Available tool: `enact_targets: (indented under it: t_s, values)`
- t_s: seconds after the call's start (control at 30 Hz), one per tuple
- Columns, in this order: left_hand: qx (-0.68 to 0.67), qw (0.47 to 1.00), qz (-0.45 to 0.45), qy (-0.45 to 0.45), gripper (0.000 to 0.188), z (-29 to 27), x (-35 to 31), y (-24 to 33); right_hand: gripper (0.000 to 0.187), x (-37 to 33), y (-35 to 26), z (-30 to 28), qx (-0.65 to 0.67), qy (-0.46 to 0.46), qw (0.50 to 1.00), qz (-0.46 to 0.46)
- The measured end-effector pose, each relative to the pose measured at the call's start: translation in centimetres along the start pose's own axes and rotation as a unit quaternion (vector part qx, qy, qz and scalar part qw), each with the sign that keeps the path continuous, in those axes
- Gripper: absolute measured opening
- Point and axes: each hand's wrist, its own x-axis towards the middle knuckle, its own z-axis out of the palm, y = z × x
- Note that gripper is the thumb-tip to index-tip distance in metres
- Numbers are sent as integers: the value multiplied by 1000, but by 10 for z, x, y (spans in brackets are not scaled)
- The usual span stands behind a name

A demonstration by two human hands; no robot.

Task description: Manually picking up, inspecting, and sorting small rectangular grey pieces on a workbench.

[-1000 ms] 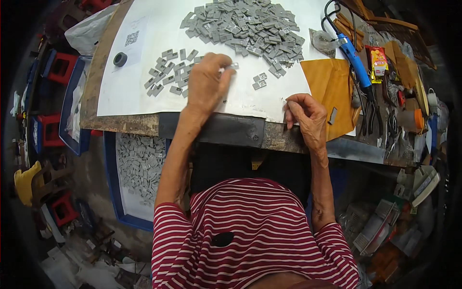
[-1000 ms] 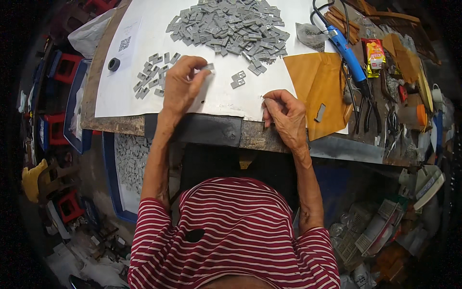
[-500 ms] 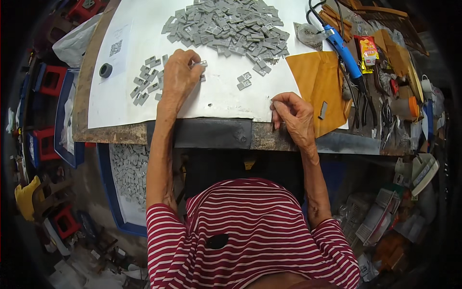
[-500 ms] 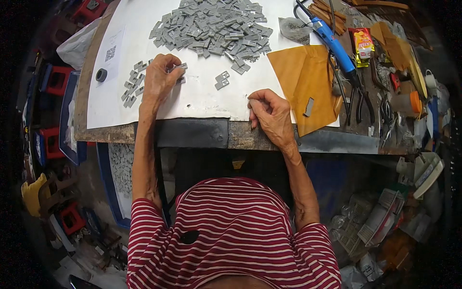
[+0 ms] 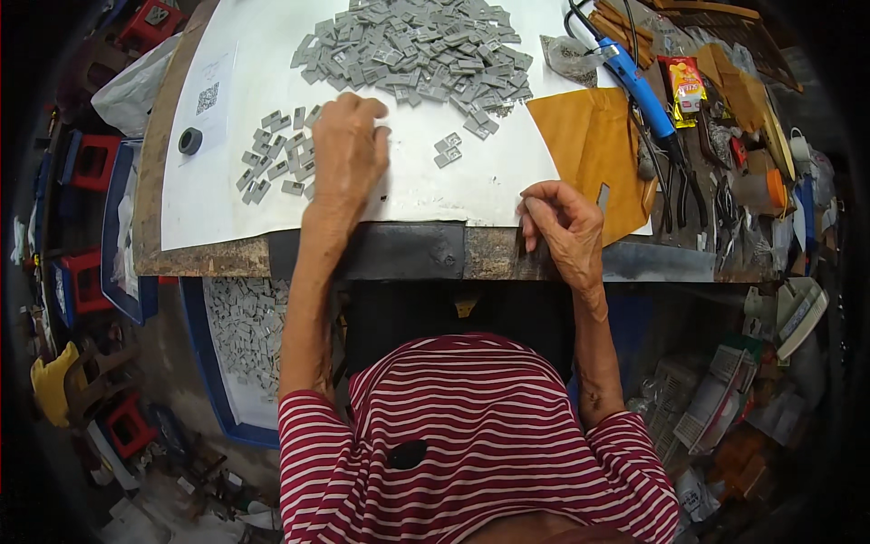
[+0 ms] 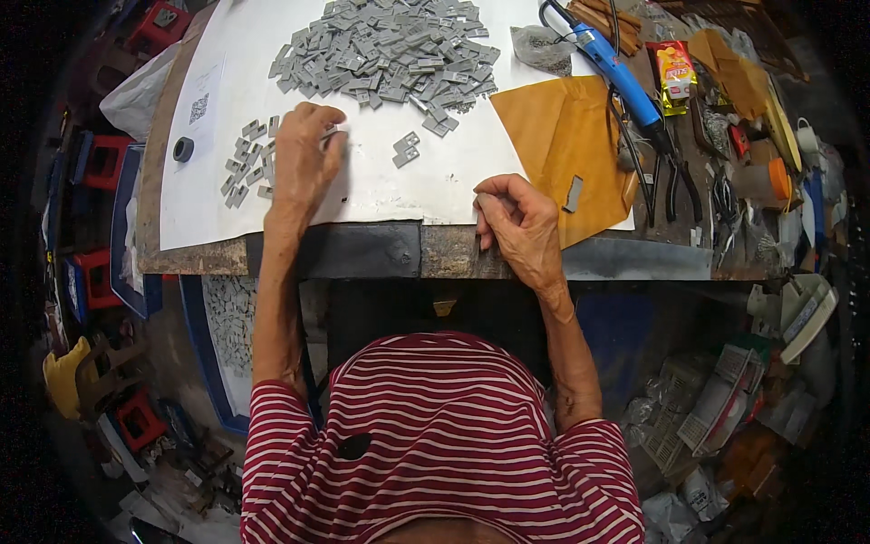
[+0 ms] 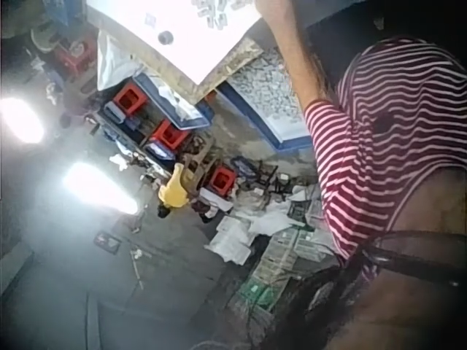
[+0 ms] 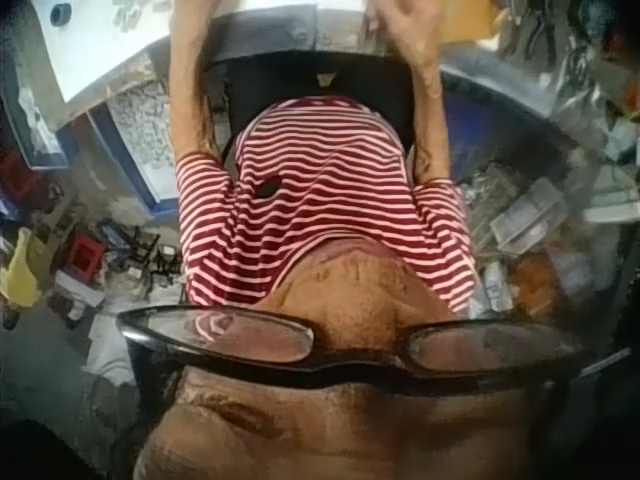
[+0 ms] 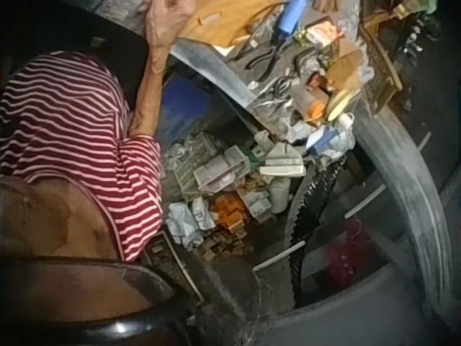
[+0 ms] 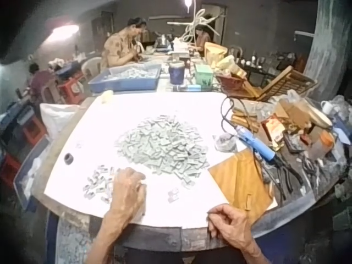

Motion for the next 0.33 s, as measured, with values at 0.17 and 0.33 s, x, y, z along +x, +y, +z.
enact_targets:
  t_s: [0.17,0.33]
  values:
    - [-34,998,32,-43,12,17,-11,38,11,-8,-3,-1,-11,19,1000,-4]
    - [6,993,-11,-118,20,28,-20,47,11,-14,-1,-5,-3,22,1000,-2]
